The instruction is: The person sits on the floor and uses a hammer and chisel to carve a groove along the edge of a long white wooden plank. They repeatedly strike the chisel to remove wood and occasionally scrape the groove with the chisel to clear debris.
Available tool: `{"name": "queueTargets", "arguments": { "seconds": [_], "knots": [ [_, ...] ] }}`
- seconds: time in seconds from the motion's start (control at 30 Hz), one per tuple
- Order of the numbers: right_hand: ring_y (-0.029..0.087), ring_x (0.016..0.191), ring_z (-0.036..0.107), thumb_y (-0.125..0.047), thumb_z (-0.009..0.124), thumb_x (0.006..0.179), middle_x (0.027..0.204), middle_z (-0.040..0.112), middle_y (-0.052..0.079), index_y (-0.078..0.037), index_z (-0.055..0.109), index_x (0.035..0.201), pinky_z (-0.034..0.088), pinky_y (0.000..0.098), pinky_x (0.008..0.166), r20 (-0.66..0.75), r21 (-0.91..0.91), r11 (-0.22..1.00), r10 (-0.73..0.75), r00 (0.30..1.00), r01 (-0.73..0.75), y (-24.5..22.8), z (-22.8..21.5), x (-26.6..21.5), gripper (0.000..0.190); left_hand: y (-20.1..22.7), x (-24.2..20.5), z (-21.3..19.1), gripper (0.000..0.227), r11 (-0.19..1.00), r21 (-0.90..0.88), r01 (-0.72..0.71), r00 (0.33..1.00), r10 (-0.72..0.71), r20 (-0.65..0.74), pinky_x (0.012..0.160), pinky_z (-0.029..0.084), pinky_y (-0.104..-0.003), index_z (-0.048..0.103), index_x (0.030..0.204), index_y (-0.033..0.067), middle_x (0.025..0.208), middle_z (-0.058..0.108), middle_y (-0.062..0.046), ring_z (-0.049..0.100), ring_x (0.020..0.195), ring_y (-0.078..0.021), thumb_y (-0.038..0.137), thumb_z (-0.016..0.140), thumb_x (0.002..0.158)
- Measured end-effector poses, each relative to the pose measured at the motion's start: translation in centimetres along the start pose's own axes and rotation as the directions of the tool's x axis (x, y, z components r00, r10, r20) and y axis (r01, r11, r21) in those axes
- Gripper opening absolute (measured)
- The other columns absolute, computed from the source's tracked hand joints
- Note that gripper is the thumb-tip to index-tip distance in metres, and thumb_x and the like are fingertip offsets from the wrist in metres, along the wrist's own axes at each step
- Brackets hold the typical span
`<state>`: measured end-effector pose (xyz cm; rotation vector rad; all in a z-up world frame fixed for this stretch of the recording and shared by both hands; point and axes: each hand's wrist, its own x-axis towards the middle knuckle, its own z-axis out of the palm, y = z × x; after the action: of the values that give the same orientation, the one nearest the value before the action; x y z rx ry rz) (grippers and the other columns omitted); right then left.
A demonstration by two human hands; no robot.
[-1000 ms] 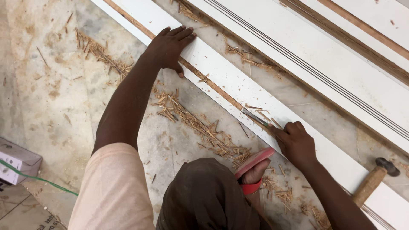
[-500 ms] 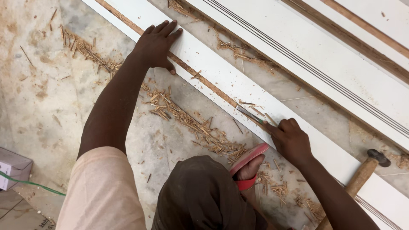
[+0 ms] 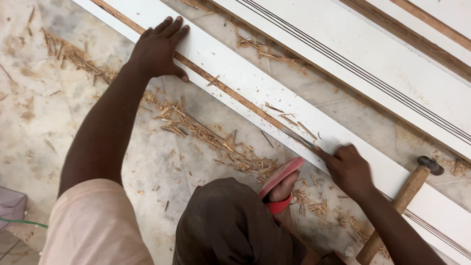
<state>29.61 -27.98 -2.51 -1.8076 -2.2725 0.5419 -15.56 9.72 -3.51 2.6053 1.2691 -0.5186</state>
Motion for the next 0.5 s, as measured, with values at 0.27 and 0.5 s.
{"name": "queueTargets", "arguments": {
  "seconds": [0.27, 0.5],
  "knots": [
    [0.022, 0.083, 0.054, -0.011, 0.075, 0.079, 0.083, 0.052, 0.001, -0.023, 0.075, 0.126, 0.049, 0.0322, 0.058, -0.012, -0.086, 0.995, -0.057, 0.998, 0.056, -0.5, 1.6, 2.3, 0.049, 0.5, 0.0, 0.2, 0.145, 0.999, 0.050, 0.018, 0.999, -0.020, 0.034, 0.120, 0.028, -0.056, 0.032, 0.164, 0.0182, 0.171, 0.026, -0.005, 0.025, 0.156, -0.0272, 0.064, 0.095, 0.041],
    [0.022, 0.076, 0.051, -0.012, 0.073, 0.076, 0.076, 0.049, 0.002, -0.022, 0.074, 0.125, 0.048, 0.0343, 0.054, -0.055, -0.004, 0.999, 0.041, 0.998, -0.042, -1.1, -0.4, -1.7, 0.049, 0.1, 0.5, 0.3, 0.146, 0.992, 0.123, 0.035, 0.999, -0.039, 0.035, 0.120, 0.031, -0.055, 0.031, 0.164, 0.0195, 0.172, 0.027, -0.003, 0.026, 0.156, -0.0252, 0.067, 0.093, 0.041]
  ]
}}
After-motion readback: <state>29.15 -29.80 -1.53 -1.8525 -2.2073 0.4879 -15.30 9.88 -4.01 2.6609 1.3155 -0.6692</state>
